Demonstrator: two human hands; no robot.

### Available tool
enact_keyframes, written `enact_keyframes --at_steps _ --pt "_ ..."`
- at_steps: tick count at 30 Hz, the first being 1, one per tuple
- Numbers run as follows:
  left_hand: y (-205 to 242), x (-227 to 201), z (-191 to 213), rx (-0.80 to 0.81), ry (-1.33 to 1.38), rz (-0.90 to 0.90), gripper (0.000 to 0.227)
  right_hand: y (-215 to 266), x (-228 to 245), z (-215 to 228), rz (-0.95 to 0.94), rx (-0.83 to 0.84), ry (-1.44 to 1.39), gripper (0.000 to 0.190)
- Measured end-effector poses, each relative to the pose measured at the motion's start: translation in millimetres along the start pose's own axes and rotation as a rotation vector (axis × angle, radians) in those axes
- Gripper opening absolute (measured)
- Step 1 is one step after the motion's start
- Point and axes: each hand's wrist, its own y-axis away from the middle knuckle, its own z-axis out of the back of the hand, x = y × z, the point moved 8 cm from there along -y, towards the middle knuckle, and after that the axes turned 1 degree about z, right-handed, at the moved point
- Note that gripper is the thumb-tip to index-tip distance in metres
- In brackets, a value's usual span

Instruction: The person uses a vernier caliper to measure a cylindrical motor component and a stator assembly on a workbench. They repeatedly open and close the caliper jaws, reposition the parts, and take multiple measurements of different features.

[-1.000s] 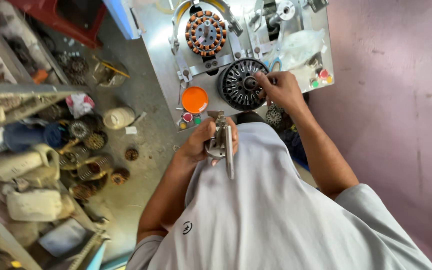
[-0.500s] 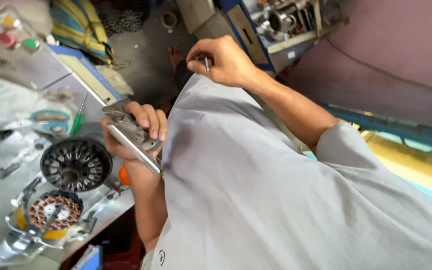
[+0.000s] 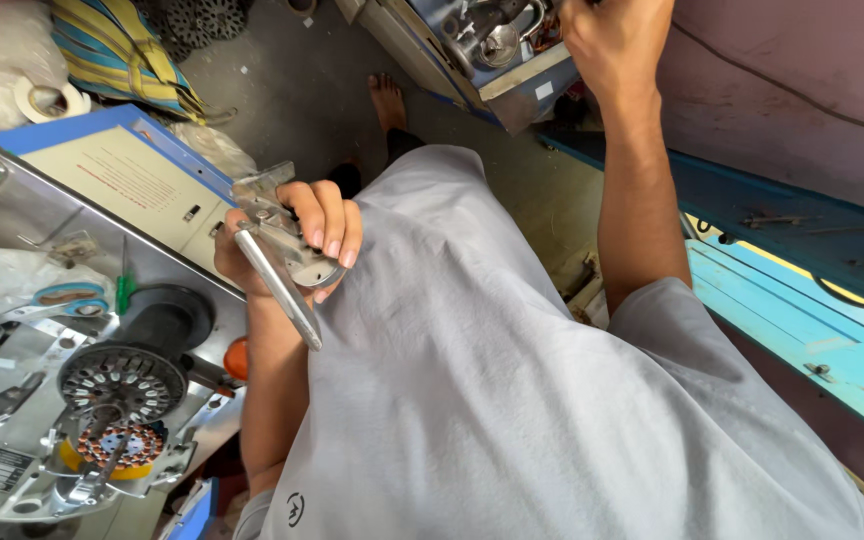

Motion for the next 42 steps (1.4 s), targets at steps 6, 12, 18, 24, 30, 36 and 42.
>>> enact_keyframes --at_steps 6,12,18,24,30,36,42 --pt "-8 12 0 -0.042 -0.079 -0.018 0.066 -9 -51 -16 0.197 0.222 0.532 0.030" --pt "3 20 6 -0.152 -0.056 -0.095 0.064 -36 27 2 0.147 0.310 0.383 0.015" --pt "-6 19 12 -0.064 -0.097 -0.135 0.061 -33 -33 51 -0.213 0.323 0.105 0.026" --pt "-8 21 26 0.057 -0.083 -0.119 0.059 -10 -94 118 -0.366 0.166 0.001 0.023" --pt "-4 17 27 0.074 -0.038 -0.121 0.060 -16 -24 97 -0.374 0.220 -0.522 0.030" --pt "4 12 26 0.017 -0.030 -0.117 0.061 -30 29 67 -0.288 0.191 -0.512 0.027" --pt "3 12 27 0.027 -0.023 -0.113 0.060 -32 33 56 -0.205 0.188 -0.548 0.024"
